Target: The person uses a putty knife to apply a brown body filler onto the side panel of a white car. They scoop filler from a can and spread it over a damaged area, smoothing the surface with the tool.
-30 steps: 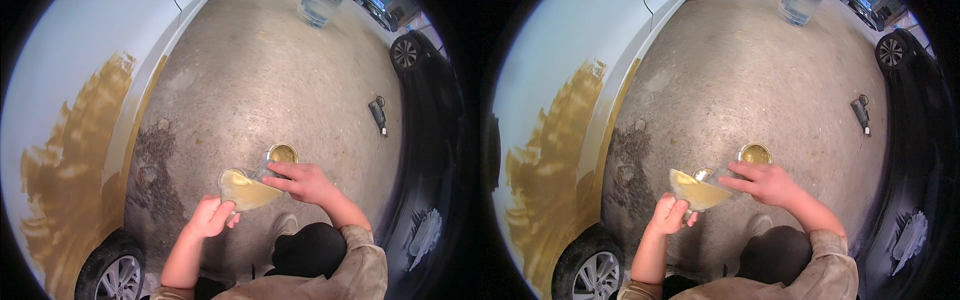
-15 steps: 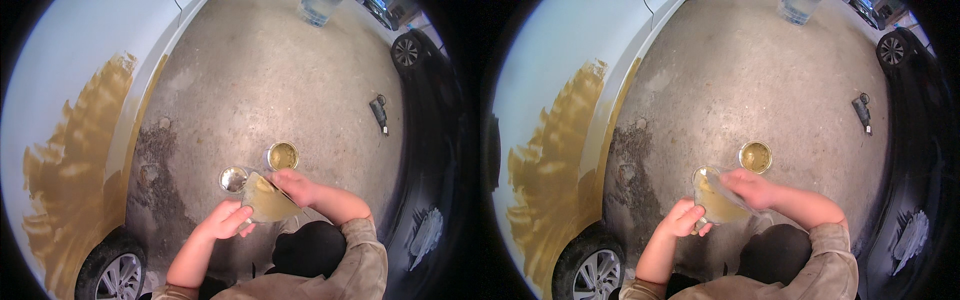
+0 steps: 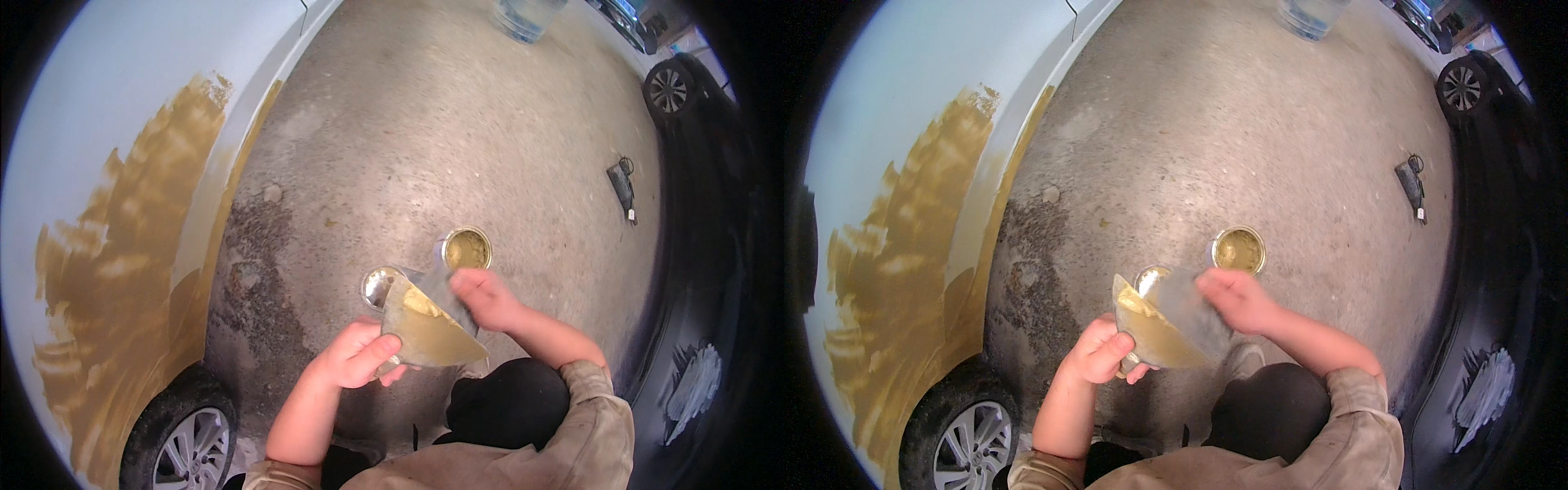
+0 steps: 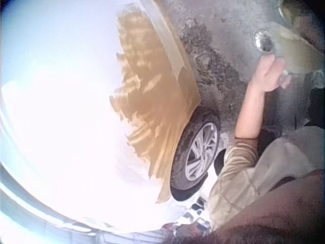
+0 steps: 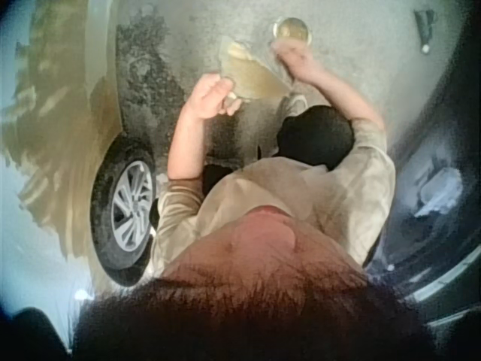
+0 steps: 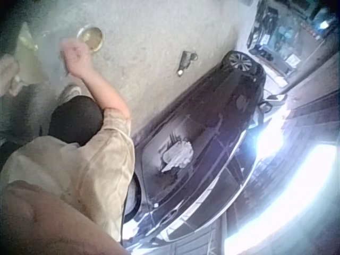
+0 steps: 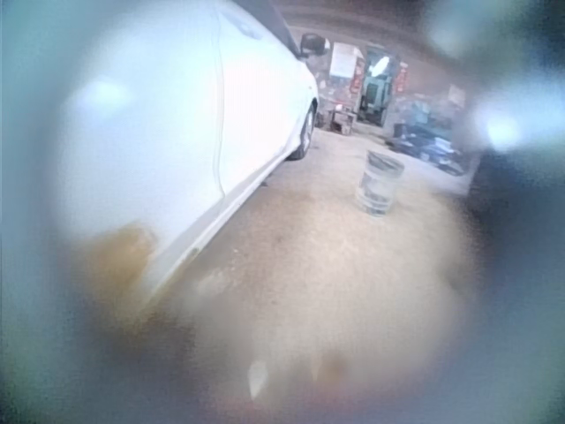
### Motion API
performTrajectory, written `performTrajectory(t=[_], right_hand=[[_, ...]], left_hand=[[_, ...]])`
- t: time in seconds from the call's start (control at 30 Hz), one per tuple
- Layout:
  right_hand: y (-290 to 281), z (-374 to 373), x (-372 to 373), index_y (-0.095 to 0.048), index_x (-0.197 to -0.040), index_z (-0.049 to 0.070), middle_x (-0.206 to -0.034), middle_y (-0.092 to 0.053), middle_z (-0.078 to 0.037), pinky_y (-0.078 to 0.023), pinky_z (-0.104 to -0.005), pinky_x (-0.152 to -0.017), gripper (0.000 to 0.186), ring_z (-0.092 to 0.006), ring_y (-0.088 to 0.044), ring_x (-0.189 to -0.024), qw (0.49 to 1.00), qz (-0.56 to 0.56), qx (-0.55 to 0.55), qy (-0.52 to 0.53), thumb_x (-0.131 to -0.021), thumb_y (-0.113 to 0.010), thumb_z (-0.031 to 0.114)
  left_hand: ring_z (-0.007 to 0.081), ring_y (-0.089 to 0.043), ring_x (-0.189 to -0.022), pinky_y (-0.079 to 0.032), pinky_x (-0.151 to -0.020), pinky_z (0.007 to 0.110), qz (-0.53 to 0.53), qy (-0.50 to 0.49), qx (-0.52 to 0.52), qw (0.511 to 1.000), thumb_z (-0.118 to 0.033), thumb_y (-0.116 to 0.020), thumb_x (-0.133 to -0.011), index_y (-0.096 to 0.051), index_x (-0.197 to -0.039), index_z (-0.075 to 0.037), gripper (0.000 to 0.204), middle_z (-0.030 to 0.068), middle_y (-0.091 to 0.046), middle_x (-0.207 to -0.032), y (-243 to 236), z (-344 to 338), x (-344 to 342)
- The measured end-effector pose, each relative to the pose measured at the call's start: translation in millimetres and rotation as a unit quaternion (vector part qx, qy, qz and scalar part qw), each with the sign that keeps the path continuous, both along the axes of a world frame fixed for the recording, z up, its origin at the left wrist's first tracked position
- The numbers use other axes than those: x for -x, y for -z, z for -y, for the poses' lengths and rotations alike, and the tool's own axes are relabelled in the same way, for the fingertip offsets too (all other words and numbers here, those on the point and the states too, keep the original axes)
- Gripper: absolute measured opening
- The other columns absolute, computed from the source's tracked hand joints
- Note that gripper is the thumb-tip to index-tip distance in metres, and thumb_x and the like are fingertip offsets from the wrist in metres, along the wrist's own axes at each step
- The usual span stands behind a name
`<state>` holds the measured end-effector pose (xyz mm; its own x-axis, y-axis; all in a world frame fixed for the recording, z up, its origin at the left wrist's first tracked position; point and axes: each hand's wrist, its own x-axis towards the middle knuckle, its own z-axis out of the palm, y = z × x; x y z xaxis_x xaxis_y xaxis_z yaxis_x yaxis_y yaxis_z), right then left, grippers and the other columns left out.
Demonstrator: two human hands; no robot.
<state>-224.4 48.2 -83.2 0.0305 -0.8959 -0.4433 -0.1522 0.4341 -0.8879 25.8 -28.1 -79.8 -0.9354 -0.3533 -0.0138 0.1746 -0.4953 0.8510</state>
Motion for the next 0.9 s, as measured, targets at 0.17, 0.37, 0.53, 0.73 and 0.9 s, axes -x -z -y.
performTrajectory(t=[0.17, 0.37, 0.53, 0.73, 0.9], right_hand=[[-26, 0, -1, -0.048, -0.120, -0.003, -0.103, -0.060, -0.004, -0.046, -0.0252, -0.078, 0.025, -0.0082, -0.055, -0.090, 0.960, 0.104, 0.198, 0.169, -0.098, -0.049, 0.008], [-49, -7, -8, -0.049, -0.124, -0.004, -0.095, -0.065, -0.012, -0.051, -0.0266, -0.066, 0.041, -0.0187, -0.064, -0.078, 0.861, -0.208, 0.456, 0.080, -0.085, -0.059, -0.004], [-53, -1, -1, -0.055, -0.121, -0.002, -0.106, -0.068, -0.020, -0.058, -0.0324, -0.067, 0.048, -0.0284, -0.071, -0.084, 0.823, -0.264, 0.500, -0.064, -0.074, -0.065, -0.010], [-46, -4, 3, -0.058, -0.119, -0.001, -0.096, -0.069, -0.015, -0.057, -0.0314, -0.060, 0.047, -0.0246, -0.070, -0.074, 0.823, -0.299, 0.466, -0.130, -0.073, -0.067, -0.007], [-26, -7, -2, -0.058, -0.116, -0.002, -0.082, -0.067, -0.009, -0.050, -0.0262, -0.055, 0.032, -0.0143, -0.064, -0.065, 0.882, -0.305, 0.358, -0.022, -0.085, -0.063, -0.002]], left_hand=[[0.0129, -0.053, -0.048, -0.042, -0.044, 0.026, 0.049, -0.008, 0.022, 0.999, -0.038, -0.042, -0.101, -0.060, -0.102, 0.006, 0.048, 0.0085, -0.061, -0.070, 2, 5, -1], [0.0090, -0.054, -0.052, -0.043, -0.047, 0.024, 0.180, -0.032, 0.042, 0.982, -0.033, -0.044, -0.101, -0.060, -0.091, 0.001, 0.039, 0.0033, -0.058, -0.065, -2, 4, 4], [0.0093, -0.054, -0.051, -0.043, -0.048, 0.024, 0.179, -0.069, 0.023, 0.981, -0.035, -0.044, -0.101, -0.060, -0.090, 0.002, 0.041, 0.0035, -0.058, -0.062, 2, 7, 2], [0.0108, -0.052, -0.048, -0.042, -0.048, 0.024, 0.155, -0.177, -0.050, 0.971, -0.039, -0.041, -0.102, -0.060, -0.091, 0.003, 0.047, 0.0046, -0.057, -0.059, -1, 4, 4], [0.0117, -0.052, -0.048, -0.043, -0.049, 0.024, 0.123, -0.206, -0.032, 0.970, -0.037, -0.041, -0.102, -0.060, -0.094, 0.006, 0.048, 0.0081, -0.060, -0.067, -7, 15, -4]])
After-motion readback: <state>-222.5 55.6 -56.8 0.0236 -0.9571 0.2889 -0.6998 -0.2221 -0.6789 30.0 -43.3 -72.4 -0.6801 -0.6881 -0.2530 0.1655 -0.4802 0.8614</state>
